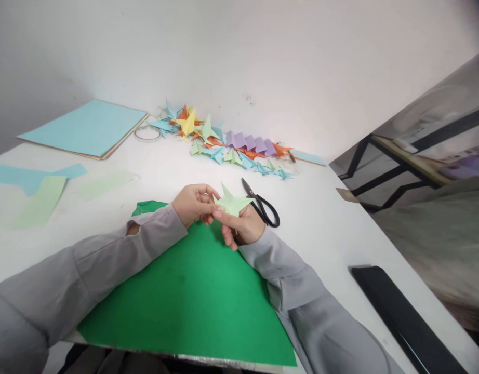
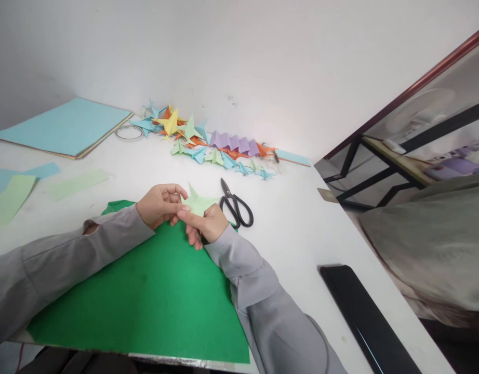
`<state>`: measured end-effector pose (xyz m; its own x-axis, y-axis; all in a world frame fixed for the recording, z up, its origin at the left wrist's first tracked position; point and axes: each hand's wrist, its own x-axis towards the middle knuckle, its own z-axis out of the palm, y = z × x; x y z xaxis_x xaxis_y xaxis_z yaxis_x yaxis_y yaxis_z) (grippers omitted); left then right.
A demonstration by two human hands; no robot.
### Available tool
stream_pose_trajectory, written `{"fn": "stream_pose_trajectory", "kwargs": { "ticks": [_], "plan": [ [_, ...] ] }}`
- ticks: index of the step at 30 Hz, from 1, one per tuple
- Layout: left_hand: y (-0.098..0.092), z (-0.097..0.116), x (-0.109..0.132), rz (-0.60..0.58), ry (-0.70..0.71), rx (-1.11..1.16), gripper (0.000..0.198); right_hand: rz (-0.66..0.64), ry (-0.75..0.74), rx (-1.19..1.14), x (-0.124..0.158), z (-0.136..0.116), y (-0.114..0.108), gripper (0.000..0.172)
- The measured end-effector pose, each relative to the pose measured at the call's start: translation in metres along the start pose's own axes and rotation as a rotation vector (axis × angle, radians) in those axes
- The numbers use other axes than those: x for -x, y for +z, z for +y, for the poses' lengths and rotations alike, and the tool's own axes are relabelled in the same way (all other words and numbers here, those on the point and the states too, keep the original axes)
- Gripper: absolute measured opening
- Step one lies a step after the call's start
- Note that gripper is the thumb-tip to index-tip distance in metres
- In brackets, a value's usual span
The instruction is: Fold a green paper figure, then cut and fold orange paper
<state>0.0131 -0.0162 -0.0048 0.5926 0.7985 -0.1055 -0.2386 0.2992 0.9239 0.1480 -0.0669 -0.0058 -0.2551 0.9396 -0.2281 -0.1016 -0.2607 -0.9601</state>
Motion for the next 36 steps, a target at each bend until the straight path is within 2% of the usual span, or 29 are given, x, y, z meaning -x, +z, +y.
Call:
{"fn": "stream_pose_trajectory", "kwargs": {
  "ticks": [4, 11, 26, 36],
  "plan": [
    [0.000, 0.001, 0.002, -0.010, -0.006, 0.015, 0.047, -0.031, 0.006, 0.009, 0.001, -0.001, 0.001, 0.044],
    [0.001, 0.002, 0.001, 0.052, -0.022, 0.069, 0.049, 0.022, -0.018, 0.061, 0.001, -0.001, 0.003, 0.051],
    [-0.004, 0.001, 0.000, -0.085, -0.041, 0.110, 0.042, -0.027, -0.046, 0.057, 0.003, -0.002, 0.002, 0.052],
    [-0.005, 0.000, -0.003, -0.039, -0.113, 0.175, 0.029, -0.048, -0.040, -0.023, -0.003, 0.007, -0.007, 0.061]
  ]
}}
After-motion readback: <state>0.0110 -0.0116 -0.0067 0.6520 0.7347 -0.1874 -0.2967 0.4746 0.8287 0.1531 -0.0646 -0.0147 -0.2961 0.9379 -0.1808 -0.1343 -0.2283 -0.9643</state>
